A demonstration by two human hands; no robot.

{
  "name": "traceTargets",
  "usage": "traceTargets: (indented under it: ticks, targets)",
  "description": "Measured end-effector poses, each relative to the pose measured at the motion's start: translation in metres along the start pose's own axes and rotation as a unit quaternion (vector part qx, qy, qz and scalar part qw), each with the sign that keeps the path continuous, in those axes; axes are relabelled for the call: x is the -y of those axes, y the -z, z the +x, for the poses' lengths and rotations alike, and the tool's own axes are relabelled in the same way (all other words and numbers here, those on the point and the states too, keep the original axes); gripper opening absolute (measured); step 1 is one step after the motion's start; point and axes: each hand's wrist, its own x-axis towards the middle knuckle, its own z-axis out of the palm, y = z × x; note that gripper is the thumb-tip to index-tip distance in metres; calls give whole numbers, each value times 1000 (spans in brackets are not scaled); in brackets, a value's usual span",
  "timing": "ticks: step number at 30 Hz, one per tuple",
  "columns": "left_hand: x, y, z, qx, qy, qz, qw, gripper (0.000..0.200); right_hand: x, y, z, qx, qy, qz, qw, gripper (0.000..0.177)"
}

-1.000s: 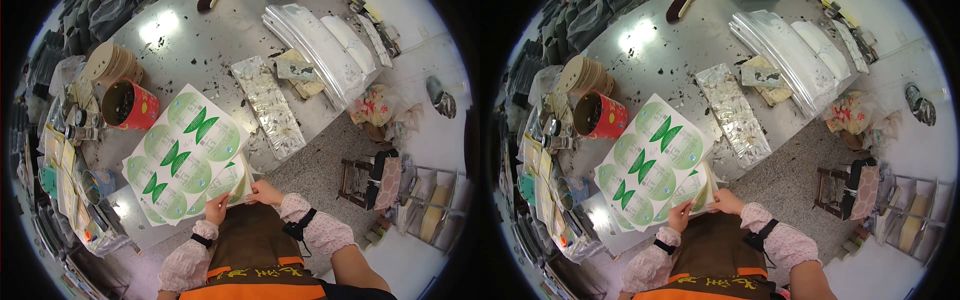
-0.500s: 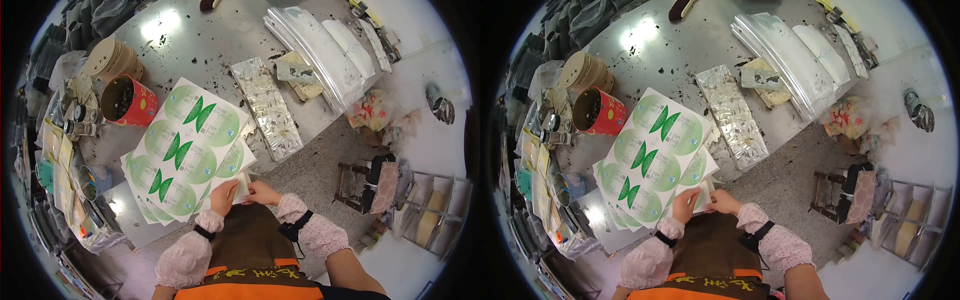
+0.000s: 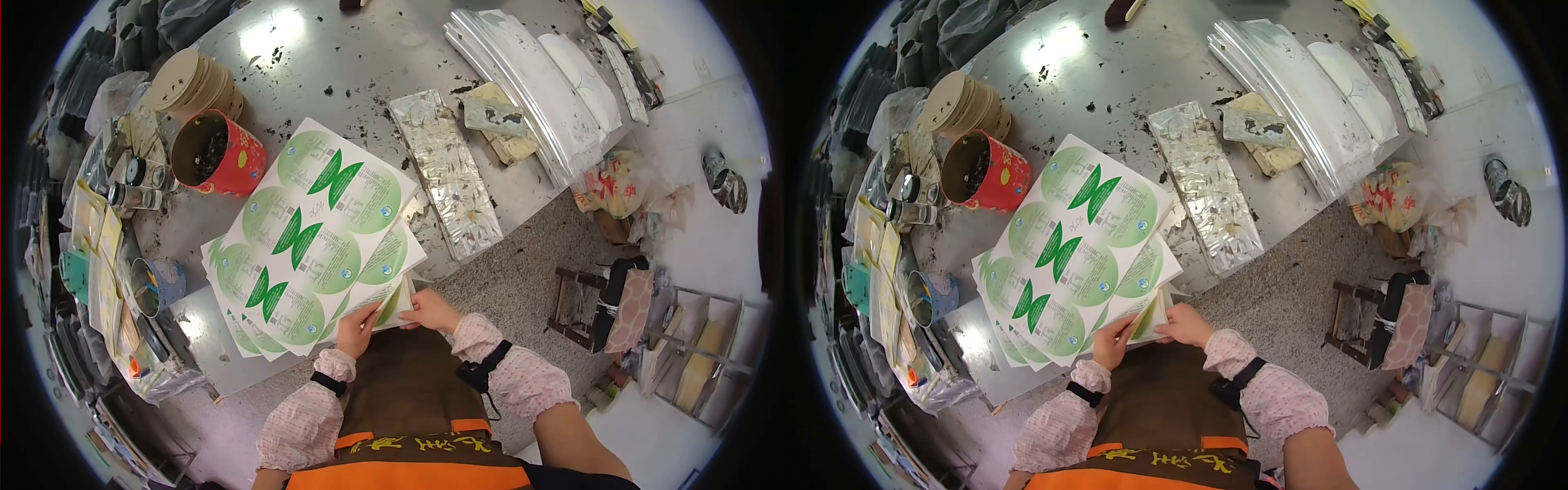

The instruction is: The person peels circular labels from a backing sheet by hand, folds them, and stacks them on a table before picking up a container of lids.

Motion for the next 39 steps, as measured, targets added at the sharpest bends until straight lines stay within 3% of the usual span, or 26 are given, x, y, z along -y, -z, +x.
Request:
traceTargets:
  ticks: [4, 7, 10, 16, 19, 22, 25, 28, 31, 34, 37, 39]
  targets:
    - [-11, -2, -5, 10, -41, -14, 999, 28, 14, -9, 1, -53, -43, -186, 980, 25]
    - [-2, -1, -5, -3, -80, 27, 996, 29, 2, -2, -1, -10, 39, -23, 999, 25]
    - [0, 1, -4, -10, -7, -8, 1000, 32, -4, 4, 0, 34, 44, 49, 997, 25]
    - [-5, -2, -9, 16, -17, -32, 999, 28, 12, -10, -1, -54, -14, -147, 988, 23]
    - [-3, -1, -7, -7, -95, 60, 994, 28, 5, -6, -3, -26, 23, -44, 998, 22]
    - [-2, 1, -7, -12, -47, 6, 999, 30, -7, 5, 0, 42, 54, 72, 995, 21]
    - [-5, 3, -7, -2, -10, -4, 1000, 30, -3, 2, 1, 9, 20, -13, 1000, 21]
    - [-1, -1, -8, -11, -101, 51, 994, 29, 14, -8, -1, -41, -23, -199, 979, 20]
    - [-4, -1, -9, -9, -91, 71, 993, 27, 27, -11, -8, -40, -17, -223, 974, 20]
    - [-2, 0, -8, -33, -42, 41, 998, 28, 4, 0, -3, 11, 73, -58, 996, 23]
    - [-3, 4, -7, -14, 14, -6, 1000, 27, -1, -1, 0, 14, 40, 38, 998, 24]
    - [-4, 4, -8, -5, -27, 6, 1000, 27, 9, -5, -2, -20, 16, -88, 996, 23]
